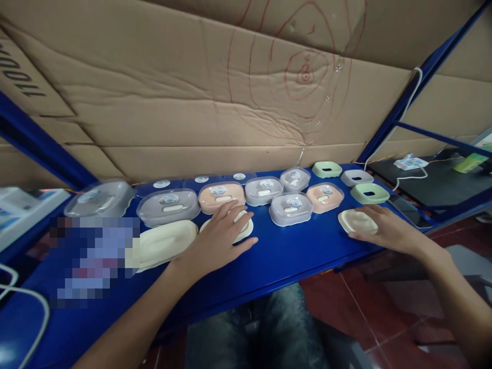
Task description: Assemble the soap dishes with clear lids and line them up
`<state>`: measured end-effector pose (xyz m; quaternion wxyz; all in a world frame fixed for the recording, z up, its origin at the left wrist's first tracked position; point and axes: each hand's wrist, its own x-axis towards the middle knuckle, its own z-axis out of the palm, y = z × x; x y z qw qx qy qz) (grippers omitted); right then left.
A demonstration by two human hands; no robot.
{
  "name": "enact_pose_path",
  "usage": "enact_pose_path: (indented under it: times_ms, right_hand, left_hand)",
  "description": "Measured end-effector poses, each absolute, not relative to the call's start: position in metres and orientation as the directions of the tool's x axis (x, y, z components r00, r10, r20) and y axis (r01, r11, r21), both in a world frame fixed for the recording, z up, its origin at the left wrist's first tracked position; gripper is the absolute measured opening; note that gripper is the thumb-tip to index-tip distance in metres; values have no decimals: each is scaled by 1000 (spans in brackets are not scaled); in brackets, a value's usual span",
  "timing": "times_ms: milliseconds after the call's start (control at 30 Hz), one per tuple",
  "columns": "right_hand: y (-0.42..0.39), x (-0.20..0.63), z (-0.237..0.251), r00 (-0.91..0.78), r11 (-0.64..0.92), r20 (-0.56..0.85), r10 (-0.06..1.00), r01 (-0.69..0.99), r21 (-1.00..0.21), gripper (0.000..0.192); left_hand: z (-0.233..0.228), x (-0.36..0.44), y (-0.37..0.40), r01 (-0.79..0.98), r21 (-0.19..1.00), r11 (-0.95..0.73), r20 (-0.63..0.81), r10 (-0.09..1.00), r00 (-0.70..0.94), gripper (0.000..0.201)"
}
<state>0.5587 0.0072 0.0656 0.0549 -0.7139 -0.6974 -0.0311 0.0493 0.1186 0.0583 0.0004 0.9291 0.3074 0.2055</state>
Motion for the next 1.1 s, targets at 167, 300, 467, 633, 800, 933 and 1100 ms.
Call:
enact_pose_path:
  times_ms: [167, 300, 467, 633, 800, 933, 1100]
  right_hand:
    - [6, 543, 43, -5, 3, 239, 971, 1000, 8, 64]
    - [17, 544, 43, -16, 45, 347, 938, 996, -76, 66]
    - [45, 586, 53, 214, -166, 442, 871, 975, -147, 56]
    - [56, 615, 45, 235, -210, 351, 906, 972, -109, 49]
    - [45, 608, 42, 207, -189, 408, 889, 978, -85, 47]
    - [23, 582, 50, 234, -206, 523, 820, 972, -112, 52]
    - [-11, 522, 44, 169, -102, 703, 690, 985, -137, 39]
  left_hand:
    - [56, 50, 122, 566, 138, -813, 388, 570, 724, 50]
    - [54, 50, 125, 547, 175, -819, 429, 564, 706, 46]
    - [53, 49, 126, 550, 172, -817, 428, 565, 705, 46]
    - [52, 49, 127, 556, 180, -812, 422, 574, 702, 46]
    - [51, 49, 128, 546, 157, -823, 435, 554, 710, 42]
    - [53, 49, 129, 535, 153, -831, 448, 541, 712, 39]
    - [58, 48, 129, 529, 194, -826, 450, 554, 701, 39]
